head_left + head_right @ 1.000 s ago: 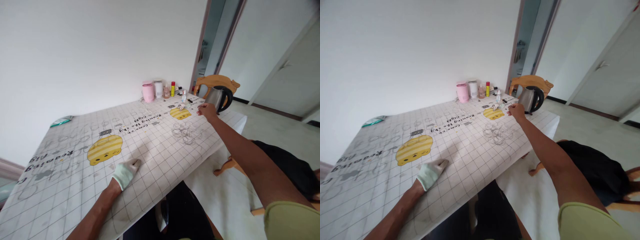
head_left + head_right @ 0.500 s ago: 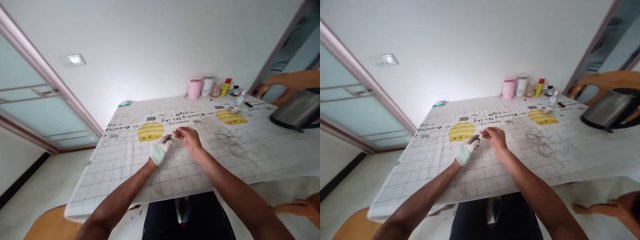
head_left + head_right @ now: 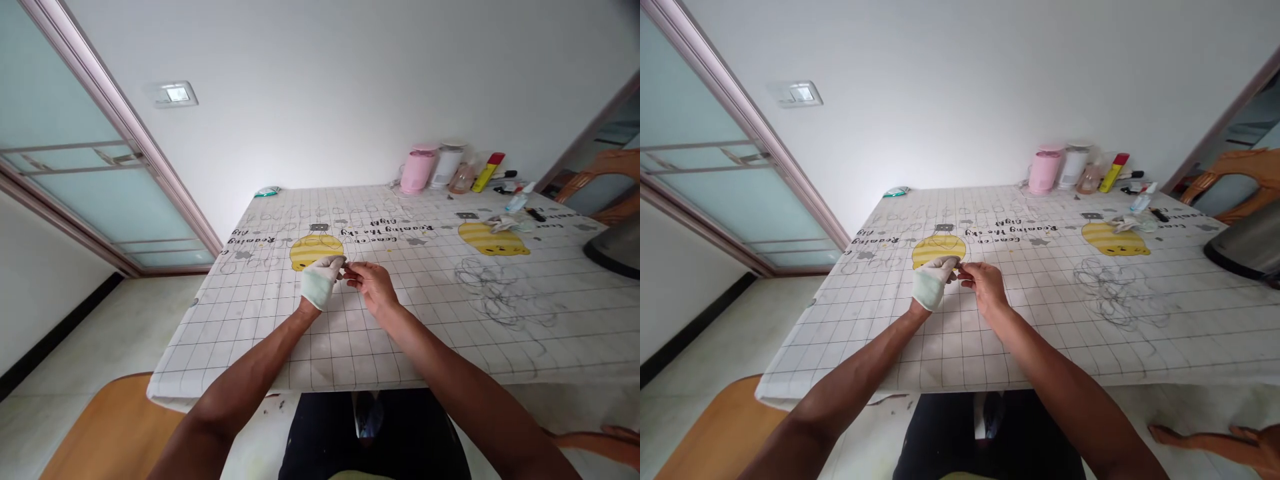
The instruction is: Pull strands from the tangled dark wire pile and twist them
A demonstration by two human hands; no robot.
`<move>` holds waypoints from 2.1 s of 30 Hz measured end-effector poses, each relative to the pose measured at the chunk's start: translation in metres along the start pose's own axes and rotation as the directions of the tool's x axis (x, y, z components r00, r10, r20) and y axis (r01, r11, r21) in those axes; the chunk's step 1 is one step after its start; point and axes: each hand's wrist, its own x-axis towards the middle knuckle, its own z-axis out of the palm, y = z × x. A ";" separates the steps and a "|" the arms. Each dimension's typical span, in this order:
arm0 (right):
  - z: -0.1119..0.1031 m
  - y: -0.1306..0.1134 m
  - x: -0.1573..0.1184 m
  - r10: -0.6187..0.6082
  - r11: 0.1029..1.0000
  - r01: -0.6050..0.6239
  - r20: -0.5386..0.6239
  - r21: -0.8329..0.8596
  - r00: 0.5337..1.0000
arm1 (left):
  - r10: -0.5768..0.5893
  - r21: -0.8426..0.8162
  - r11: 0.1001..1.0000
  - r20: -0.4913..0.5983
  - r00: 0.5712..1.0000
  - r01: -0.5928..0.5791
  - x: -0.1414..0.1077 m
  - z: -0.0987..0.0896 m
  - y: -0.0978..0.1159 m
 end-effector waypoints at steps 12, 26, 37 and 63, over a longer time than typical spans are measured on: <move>-0.016 0.012 0.005 0.038 0.999 -0.040 0.111 0.022 0.993 | -0.026 -0.055 0.998 0.187 0.982 0.037 0.016 -0.006 -0.014; -0.051 -0.021 0.033 -0.305 0.612 0.472 0.361 -0.635 0.881 | -0.151 -0.026 0.985 0.380 0.913 0.173 0.032 -0.021 -0.024; -0.042 -0.012 0.045 -0.388 0.709 0.414 0.173 -0.571 0.905 | -0.209 -0.270 0.927 0.209 0.955 0.262 0.016 -0.008 -0.020; -0.029 0.003 0.024 -0.153 0.858 0.317 0.388 -0.404 0.909 | -0.180 -0.250 0.932 0.310 0.934 0.263 0.030 -0.011 -0.030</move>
